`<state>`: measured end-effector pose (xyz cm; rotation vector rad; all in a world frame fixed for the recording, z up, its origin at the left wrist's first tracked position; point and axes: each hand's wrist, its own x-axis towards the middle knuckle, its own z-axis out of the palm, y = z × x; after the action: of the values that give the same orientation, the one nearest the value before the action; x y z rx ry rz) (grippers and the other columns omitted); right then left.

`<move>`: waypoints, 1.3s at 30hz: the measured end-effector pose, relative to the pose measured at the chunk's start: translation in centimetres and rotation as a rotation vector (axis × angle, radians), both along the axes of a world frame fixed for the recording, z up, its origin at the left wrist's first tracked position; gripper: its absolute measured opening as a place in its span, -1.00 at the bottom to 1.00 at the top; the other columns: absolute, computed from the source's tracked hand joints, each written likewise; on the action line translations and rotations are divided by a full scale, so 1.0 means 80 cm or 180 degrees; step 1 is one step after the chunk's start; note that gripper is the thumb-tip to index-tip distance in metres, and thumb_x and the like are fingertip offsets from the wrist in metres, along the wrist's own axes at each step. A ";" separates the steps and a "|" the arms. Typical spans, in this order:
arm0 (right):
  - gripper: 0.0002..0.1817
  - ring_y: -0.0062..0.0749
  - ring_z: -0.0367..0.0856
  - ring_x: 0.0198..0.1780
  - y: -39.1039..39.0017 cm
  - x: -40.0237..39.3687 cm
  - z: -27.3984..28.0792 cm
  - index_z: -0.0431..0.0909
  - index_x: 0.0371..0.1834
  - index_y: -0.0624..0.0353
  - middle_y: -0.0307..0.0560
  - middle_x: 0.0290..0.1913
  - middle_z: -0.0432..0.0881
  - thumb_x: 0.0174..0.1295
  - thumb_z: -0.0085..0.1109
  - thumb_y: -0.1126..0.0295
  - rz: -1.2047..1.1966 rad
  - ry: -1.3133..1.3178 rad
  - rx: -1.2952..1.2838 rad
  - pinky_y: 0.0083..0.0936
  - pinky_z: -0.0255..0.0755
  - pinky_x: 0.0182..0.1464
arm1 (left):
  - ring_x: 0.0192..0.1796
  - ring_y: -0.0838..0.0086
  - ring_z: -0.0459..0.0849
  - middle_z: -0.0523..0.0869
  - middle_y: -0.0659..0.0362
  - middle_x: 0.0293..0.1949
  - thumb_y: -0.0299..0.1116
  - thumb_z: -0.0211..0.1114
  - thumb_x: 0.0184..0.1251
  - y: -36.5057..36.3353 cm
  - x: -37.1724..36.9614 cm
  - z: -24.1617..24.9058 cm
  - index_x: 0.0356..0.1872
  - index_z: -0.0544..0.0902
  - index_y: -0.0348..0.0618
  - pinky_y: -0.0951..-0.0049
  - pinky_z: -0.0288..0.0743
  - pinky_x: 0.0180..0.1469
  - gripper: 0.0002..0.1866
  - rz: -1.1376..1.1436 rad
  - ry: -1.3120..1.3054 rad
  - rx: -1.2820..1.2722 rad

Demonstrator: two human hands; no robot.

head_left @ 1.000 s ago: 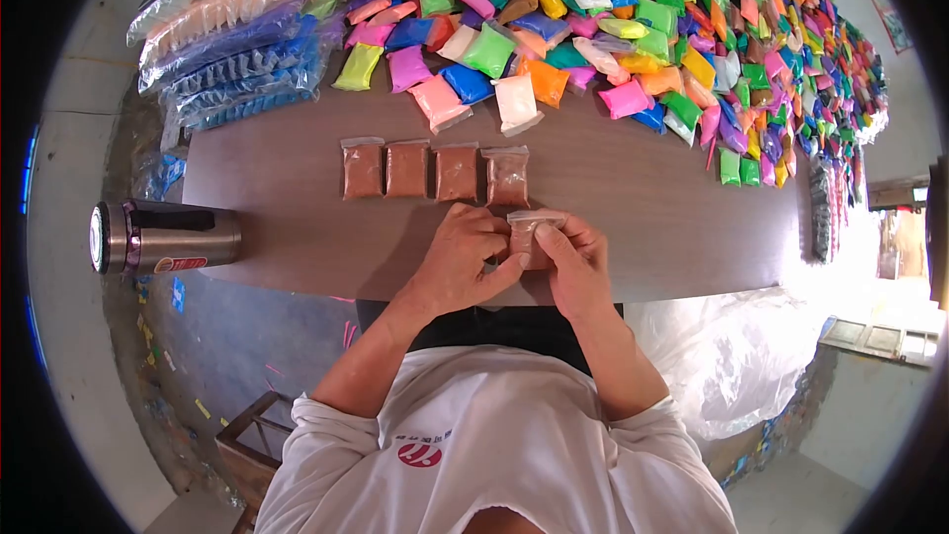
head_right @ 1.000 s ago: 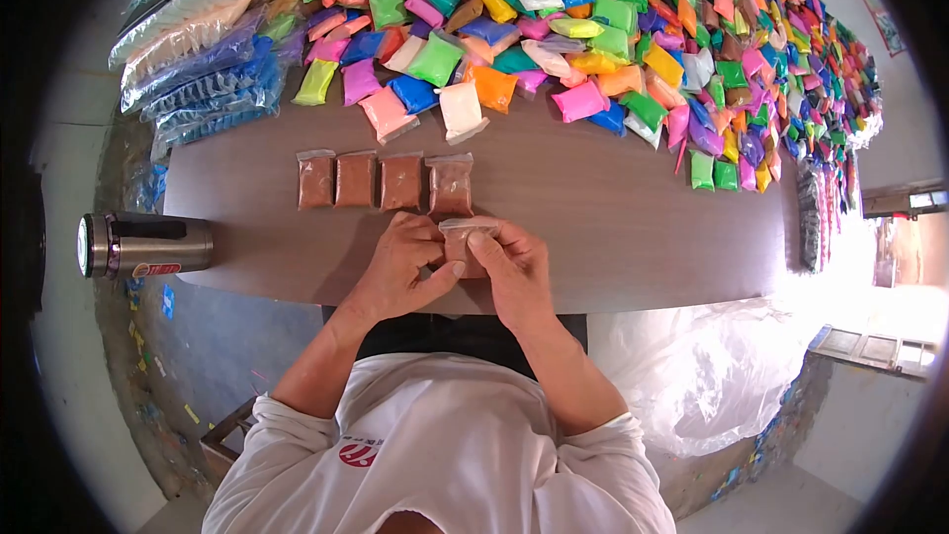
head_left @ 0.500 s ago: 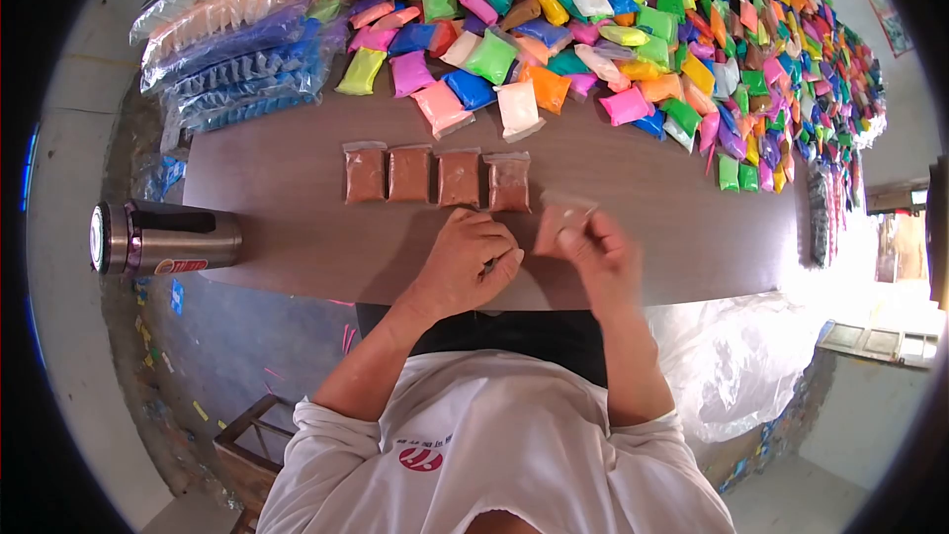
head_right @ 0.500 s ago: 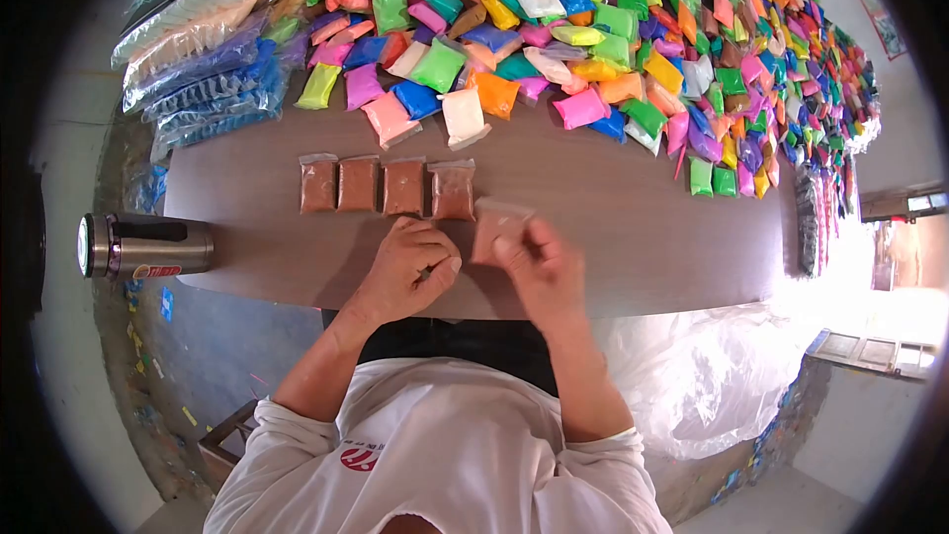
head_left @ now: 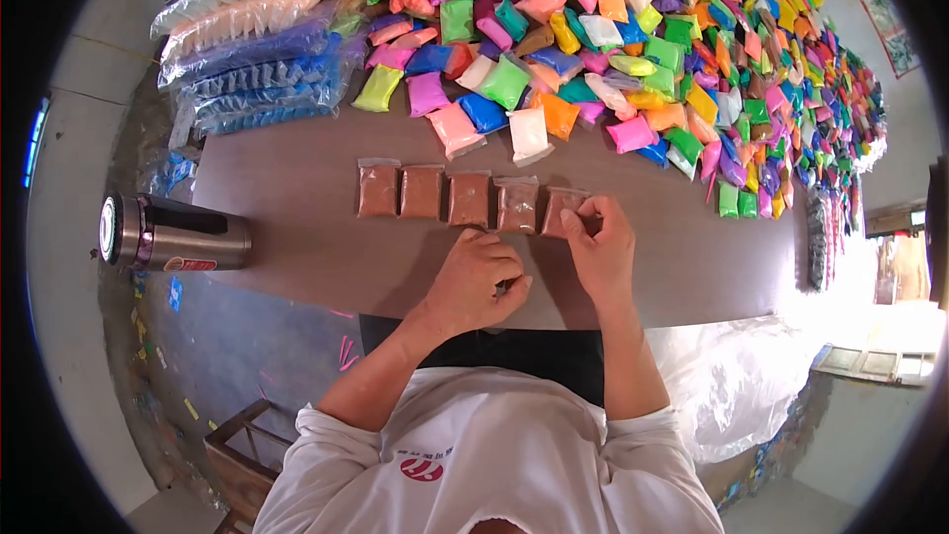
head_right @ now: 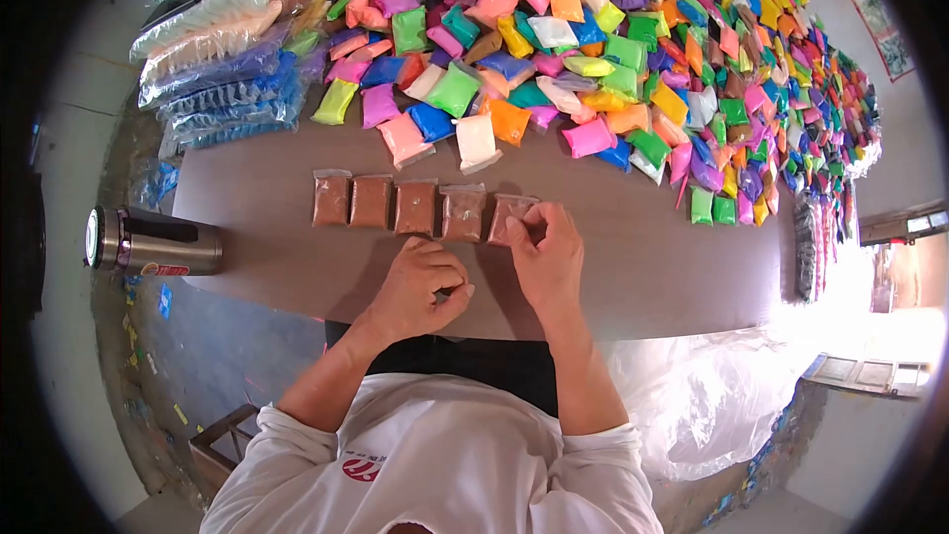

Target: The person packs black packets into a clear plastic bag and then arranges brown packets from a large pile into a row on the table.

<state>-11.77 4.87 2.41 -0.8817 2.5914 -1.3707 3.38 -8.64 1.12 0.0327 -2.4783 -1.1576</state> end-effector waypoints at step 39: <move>-0.78 0.16 0.73 -0.23 0.127 -0.483 0.056 0.66 -0.25 0.21 0.18 -0.29 0.74 0.24 0.26 0.27 -0.1814 0.2045 0.0017 0.02 0.55 -0.18 | -0.44 0.21 0.53 0.55 0.14 -0.61 -0.49 0.37 0.03 0.040 -0.024 0.004 -0.71 0.47 -0.17 0.21 0.31 -0.21 -0.74 0.0896 -0.0164 -0.0592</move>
<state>-50.38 15.05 6.92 -0.6886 3.5490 -1.3422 1.43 -5.41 1.44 0.3507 -2.5144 -0.8171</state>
